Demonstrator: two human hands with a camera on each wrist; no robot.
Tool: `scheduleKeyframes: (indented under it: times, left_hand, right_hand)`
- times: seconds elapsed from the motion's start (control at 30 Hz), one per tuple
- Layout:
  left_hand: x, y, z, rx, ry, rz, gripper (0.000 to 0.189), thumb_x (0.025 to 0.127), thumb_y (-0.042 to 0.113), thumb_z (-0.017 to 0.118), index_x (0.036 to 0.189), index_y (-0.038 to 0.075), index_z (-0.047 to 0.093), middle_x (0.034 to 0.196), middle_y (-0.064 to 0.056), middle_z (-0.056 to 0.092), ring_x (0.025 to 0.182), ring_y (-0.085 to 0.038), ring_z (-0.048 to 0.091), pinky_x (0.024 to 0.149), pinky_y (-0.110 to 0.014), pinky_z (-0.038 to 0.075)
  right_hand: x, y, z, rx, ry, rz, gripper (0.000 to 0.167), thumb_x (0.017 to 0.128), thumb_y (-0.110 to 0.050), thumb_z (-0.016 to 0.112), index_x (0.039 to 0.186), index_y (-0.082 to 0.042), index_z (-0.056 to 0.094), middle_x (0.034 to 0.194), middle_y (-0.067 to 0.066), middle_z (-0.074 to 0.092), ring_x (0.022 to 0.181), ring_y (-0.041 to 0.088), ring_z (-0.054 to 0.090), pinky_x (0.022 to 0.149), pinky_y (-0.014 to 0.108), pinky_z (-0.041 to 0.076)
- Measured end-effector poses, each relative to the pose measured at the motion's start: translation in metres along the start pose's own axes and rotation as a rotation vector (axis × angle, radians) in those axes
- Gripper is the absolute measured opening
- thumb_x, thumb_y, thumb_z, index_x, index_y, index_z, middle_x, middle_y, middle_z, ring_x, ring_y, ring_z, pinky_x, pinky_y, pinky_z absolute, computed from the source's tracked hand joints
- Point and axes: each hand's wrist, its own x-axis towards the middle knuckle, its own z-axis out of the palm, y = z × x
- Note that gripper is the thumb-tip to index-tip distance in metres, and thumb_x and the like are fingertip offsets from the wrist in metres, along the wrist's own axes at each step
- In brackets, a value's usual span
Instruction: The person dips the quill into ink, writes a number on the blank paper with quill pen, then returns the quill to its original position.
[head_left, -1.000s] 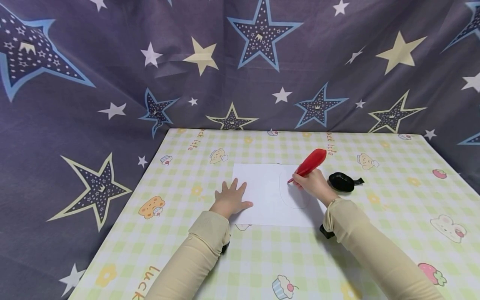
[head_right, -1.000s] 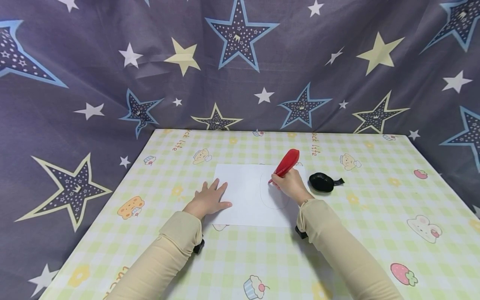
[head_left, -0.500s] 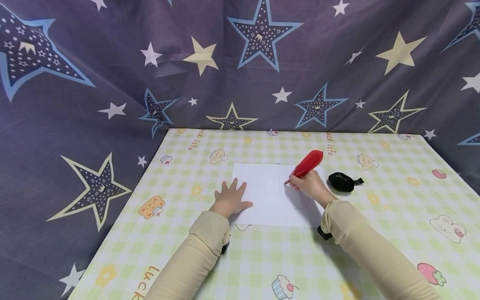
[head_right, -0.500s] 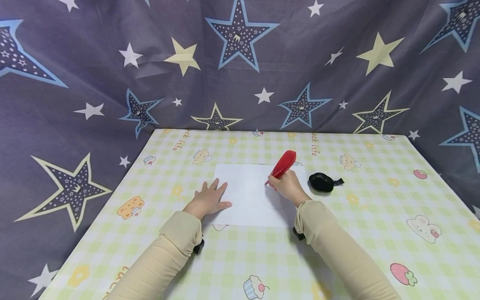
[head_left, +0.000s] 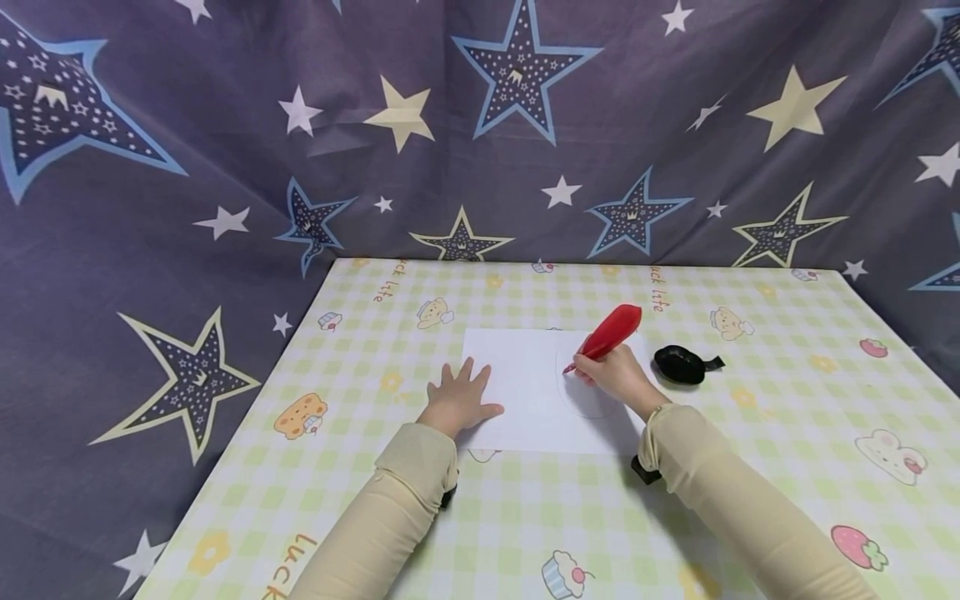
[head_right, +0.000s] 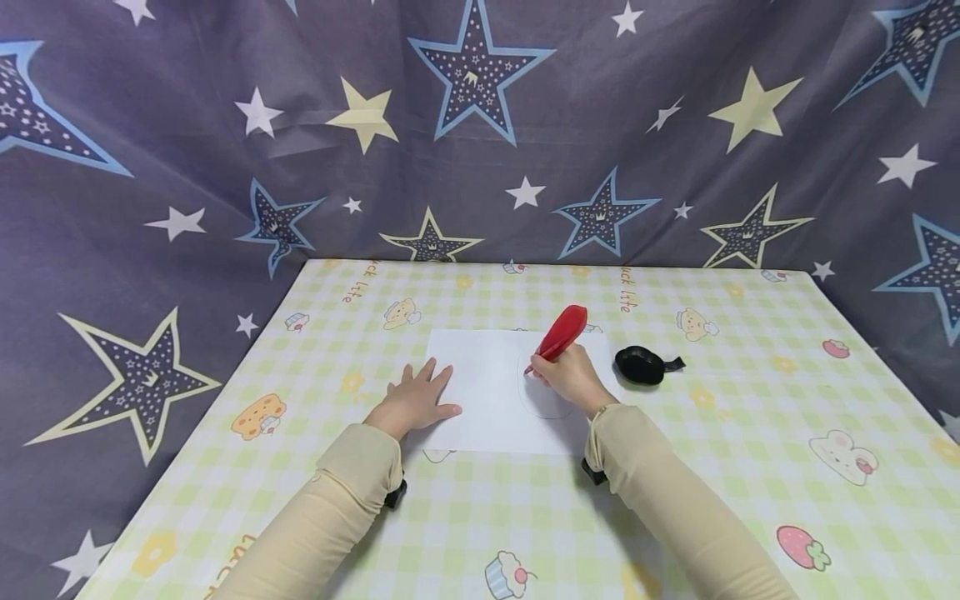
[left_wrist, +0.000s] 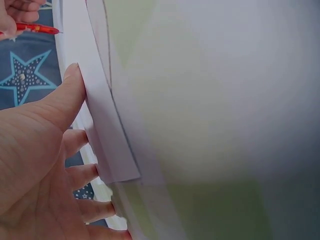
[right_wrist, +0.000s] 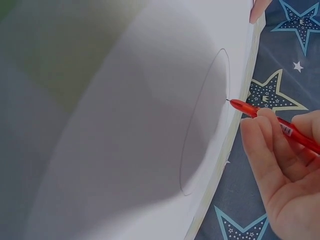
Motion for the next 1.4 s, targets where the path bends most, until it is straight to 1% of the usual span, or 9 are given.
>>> scheduleKeyframes:
  times: [0.17,0.33,0.53,0.63,1.0,1.17,1.4]
  left_hand:
    - [0.0019,-0.0009,0.0011,-0.012,0.002,-0.002,0.072,0.089,0.049,0.052,0.147,0.016,0.025,0.152,-0.013,0.012,0.134,-0.045,0.007,0.101,-0.063,0.016]
    - [0.0022,-0.001,0.0012,-0.007,0.001,-0.004,0.072,0.089,0.049,0.052,0.147,0.016,0.024,0.152,-0.013,0.011,0.134,-0.045,0.007,0.101,-0.063,0.016]
    - [0.0022,-0.0006,0.0016,-0.001,0.005,-0.001,0.072,0.089,0.05,0.052,0.147,0.016,0.025,0.152,-0.013,0.012,0.133,-0.046,0.008,0.1,-0.063,0.017]
    - [0.0024,-0.0007,0.0016,0.001,0.003,-0.002,0.072,0.089,0.05,0.052,0.147,0.016,0.025,0.152,-0.013,0.012,0.133,-0.046,0.008,0.1,-0.063,0.017]
    - [0.0036,-0.0006,0.0029,-0.004,0.002,-0.005,0.073,0.089,0.05,0.052,0.147,0.017,0.025,0.152,-0.013,0.012,0.134,-0.045,0.007,0.101,-0.063,0.016]
    - [0.0046,-0.0012,0.0037,-0.006,-0.001,-0.005,0.073,0.089,0.051,0.051,0.148,0.017,0.024,0.152,-0.012,0.011,0.134,-0.045,0.006,0.101,-0.063,0.015]
    - [0.0049,-0.0016,0.0036,0.002,-0.004,-0.006,0.073,0.089,0.051,0.051,0.148,0.018,0.023,0.152,-0.012,0.01,0.134,-0.045,0.006,0.101,-0.063,0.015]
  right_hand:
    - [-0.0018,-0.002,0.0018,0.01,-0.009,0.007,0.008,0.085,-0.003,0.057,0.085,0.005,0.059,0.069,0.011,0.065,0.059,0.018,0.061,0.056,0.028,0.052]
    - [-0.0029,-0.0028,0.0026,0.005,-0.013,0.009,0.008,0.085,-0.003,0.056,0.085,0.005,0.059,0.07,0.012,0.065,0.058,0.017,0.06,0.056,0.028,0.052]
    - [-0.0034,-0.0034,0.0035,0.022,-0.027,0.022,0.009,0.086,-0.003,0.056,0.086,0.005,0.059,0.071,0.014,0.065,0.062,0.024,0.062,0.059,0.032,0.053]
    - [-0.0039,-0.0041,0.0039,0.026,-0.032,0.021,0.009,0.086,-0.003,0.055,0.086,0.006,0.059,0.071,0.014,0.065,0.062,0.025,0.063,0.059,0.033,0.054]
    - [-0.006,-0.0063,0.0037,0.02,-0.049,0.032,0.01,0.086,-0.003,0.055,0.087,0.006,0.06,0.069,0.01,0.064,0.059,0.019,0.061,0.058,0.03,0.054]
    - [-0.0066,-0.0067,0.0036,0.023,-0.052,0.025,0.01,0.086,-0.003,0.055,0.087,0.006,0.06,0.069,0.011,0.064,0.06,0.02,0.062,0.058,0.031,0.054]
    - [-0.0051,-0.0063,-0.0006,0.04,-0.011,0.036,0.013,0.087,-0.007,0.056,0.085,0.004,0.061,0.07,0.012,0.065,0.061,0.023,0.063,0.059,0.031,0.054]
